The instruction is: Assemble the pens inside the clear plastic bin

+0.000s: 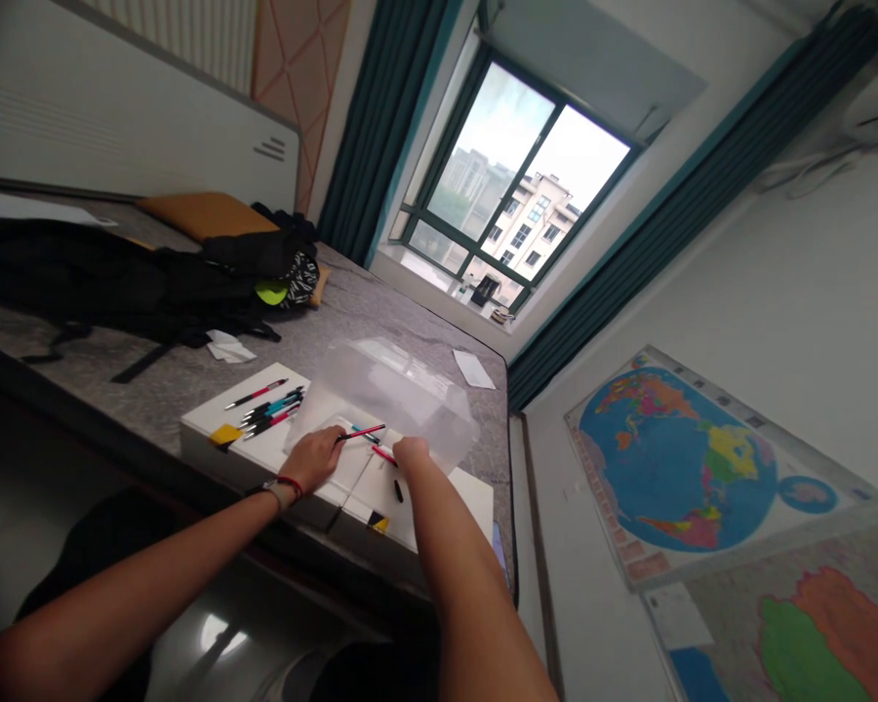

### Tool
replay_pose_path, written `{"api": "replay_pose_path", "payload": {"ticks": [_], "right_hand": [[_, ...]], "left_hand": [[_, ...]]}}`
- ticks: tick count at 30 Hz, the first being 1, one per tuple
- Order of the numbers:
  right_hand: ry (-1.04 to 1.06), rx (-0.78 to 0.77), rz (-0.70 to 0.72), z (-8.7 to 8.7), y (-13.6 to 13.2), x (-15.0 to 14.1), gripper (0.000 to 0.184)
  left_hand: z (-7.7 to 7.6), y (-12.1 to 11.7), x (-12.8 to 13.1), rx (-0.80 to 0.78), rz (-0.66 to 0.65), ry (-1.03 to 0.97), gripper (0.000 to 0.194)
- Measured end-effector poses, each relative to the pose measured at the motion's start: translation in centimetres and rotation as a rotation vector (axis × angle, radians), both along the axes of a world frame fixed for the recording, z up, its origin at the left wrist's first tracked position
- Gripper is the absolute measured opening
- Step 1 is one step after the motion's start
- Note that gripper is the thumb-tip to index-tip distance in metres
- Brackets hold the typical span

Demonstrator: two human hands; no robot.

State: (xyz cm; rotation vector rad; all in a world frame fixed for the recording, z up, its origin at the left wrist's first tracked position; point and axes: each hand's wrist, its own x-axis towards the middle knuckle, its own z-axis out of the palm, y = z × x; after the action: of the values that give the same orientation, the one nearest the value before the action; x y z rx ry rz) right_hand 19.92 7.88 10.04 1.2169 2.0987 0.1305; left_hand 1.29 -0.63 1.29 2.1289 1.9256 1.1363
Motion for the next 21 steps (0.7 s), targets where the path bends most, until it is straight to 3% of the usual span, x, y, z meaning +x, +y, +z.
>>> {"api": "replay_pose_path", "payload": {"ticks": [6,11,14,17,19,21], "right_hand": [[0.070,0.028,-0.017,0.5,-0.4,0.1,0.027],[0.273,0.189,-0.020,0.3,-2.4,0.3,0.025],[0.947,0.331,-0.229,-1.7,-4.4,0.5,0.013],[1.678,0.199,-0.649,-4.7,-6.3,0.3,0.017],[2.021,0.081,-0.790,-6.4,-7.1,0.0,0.027],[2.202,0.008,-0.867,-7.5,-7.5,-0.2,0.033]], "left_hand": [[0.5,-0.4,0.0,-0.039,0.010,0.006,0.025],[0.6,-0.4,0.0,0.003,0.020,0.001,0.028],[0.4,-0.3,0.0,0.026,0.022,-0.002,0.029],[0.3,-0.2,0.1,0.033,0.018,0.005,0.029],[0.2,-0.2,0.1,0.032,0.017,0.009,0.029],[0.2,-0.2,0.1,0.034,0.014,0.014,0.029]]}}
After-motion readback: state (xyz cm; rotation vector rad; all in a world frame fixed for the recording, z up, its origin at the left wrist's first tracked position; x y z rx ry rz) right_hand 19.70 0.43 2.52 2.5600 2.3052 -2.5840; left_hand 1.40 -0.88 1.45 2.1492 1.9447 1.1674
